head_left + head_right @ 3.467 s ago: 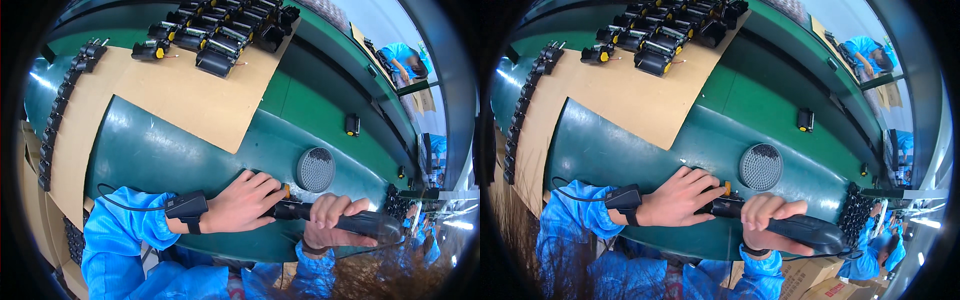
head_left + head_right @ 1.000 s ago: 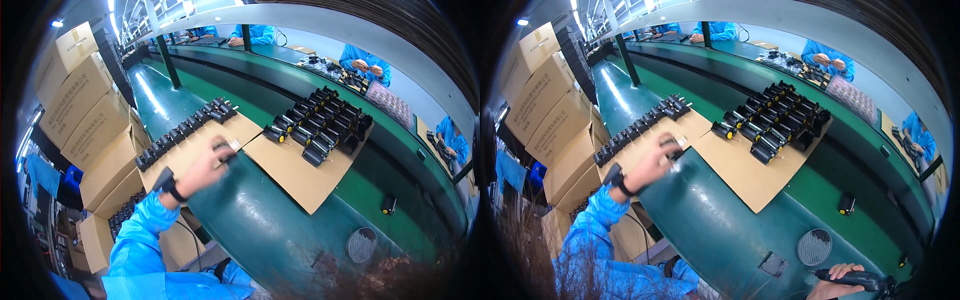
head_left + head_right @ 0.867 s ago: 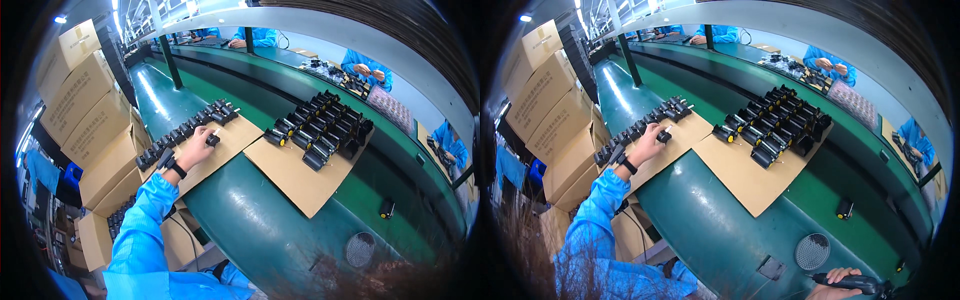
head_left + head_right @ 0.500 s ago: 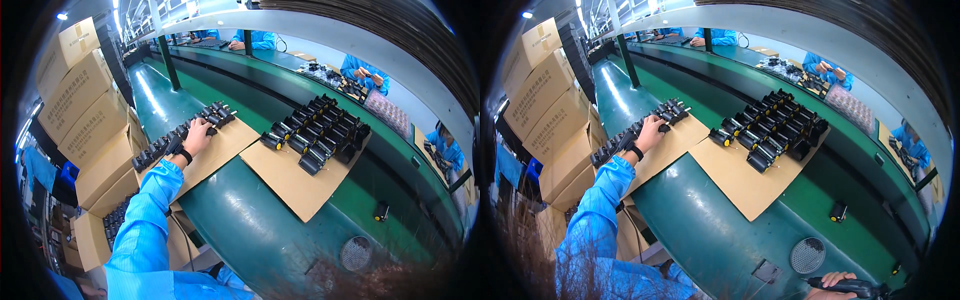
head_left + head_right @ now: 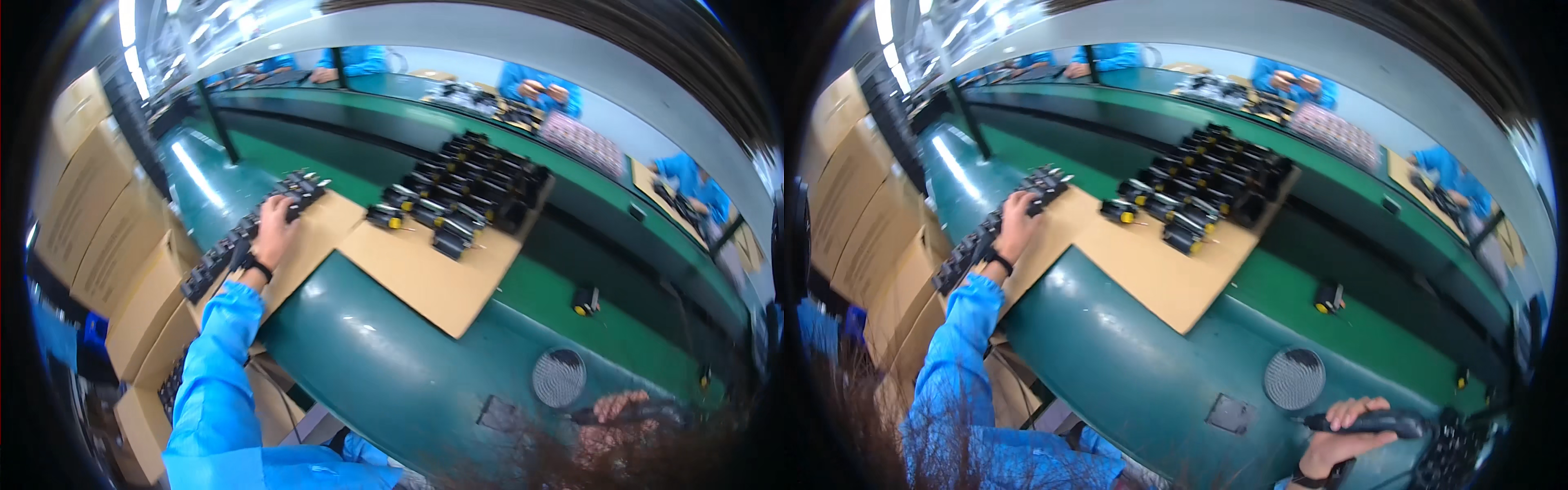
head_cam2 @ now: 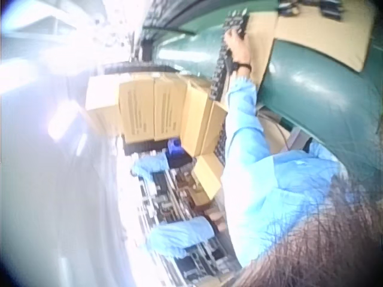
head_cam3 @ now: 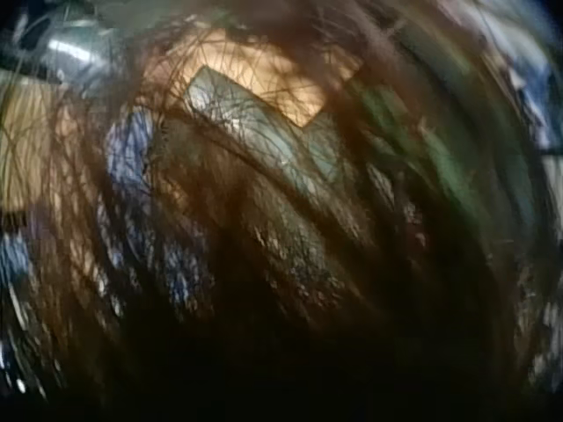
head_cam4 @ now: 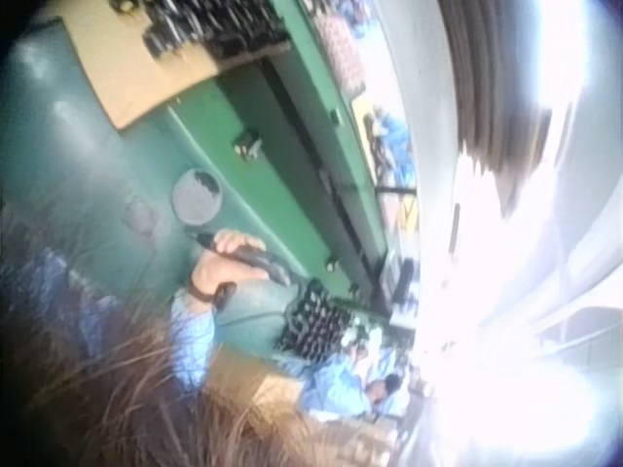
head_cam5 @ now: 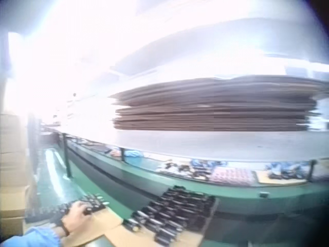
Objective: The person uses an electric screwdriver to fasten screws onto a plastic electronic housing, then picks up and places the assembled units into a cardboard box on an assembly line.
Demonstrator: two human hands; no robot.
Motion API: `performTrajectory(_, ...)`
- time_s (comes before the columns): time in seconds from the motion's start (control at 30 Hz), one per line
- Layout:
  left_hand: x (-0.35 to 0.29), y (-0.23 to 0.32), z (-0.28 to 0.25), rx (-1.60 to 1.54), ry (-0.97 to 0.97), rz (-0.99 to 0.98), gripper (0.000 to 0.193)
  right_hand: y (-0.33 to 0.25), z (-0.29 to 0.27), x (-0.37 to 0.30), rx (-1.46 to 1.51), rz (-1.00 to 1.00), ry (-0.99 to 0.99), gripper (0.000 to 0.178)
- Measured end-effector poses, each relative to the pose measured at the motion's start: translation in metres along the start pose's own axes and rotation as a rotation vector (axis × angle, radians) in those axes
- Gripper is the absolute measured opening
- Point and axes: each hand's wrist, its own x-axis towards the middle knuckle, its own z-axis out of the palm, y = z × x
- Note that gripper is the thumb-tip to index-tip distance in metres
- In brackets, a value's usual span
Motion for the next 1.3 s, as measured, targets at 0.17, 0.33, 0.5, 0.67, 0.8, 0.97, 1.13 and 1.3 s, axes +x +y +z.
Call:
performTrajectory(0.17,0.006,0.181,-0.026,-0.392,-0.049,0.214,0.046,0.007,0.059,0.002,-0.002,0.035,0.092,0.071)
performTrajectory(0.33,-0.001,0.402,0.008,-0.709,-0.478,0.816,0.043,-0.006,0.039,0.002,-0.145,0.013,0.121,0.077)
performTrajectory(0.5,-0.007,0.498,0.105,-0.557,-0.359,0.978,0.048,-0.009,0.033,0.007,-0.391,0.001,-0.139,0.079)
performTrajectory(0.67,0.004,0.510,0.168,-0.541,-0.592,1.072,0.058,-0.011,0.035,0.002,-0.409,0.081,-0.177,0.084)
performTrajectory(0.8,0.015,0.482,0.146,-0.439,-0.593,0.923,0.053,-0.004,0.035,0.001,-0.412,0.119,-0.226,0.094)
performTrajectory(0.97,0.004,0.449,0.061,-0.545,-0.603,0.712,0.054,-0.003,0.036,0.006,-0.388,0.015,-0.195,0.074)
performTrajectory(1.13,-0.056,0.410,-0.016,-0.765,-0.734,0.664,0.054,-0.005,0.031,0.012,-0.398,-0.017,-0.158,0.081)
performTrajectory(1.3,-0.113,0.389,-0.045,-0.858,-0.780,0.667,0.058,0.002,0.035,0.009,-0.450,0.006,-0.115,0.091)
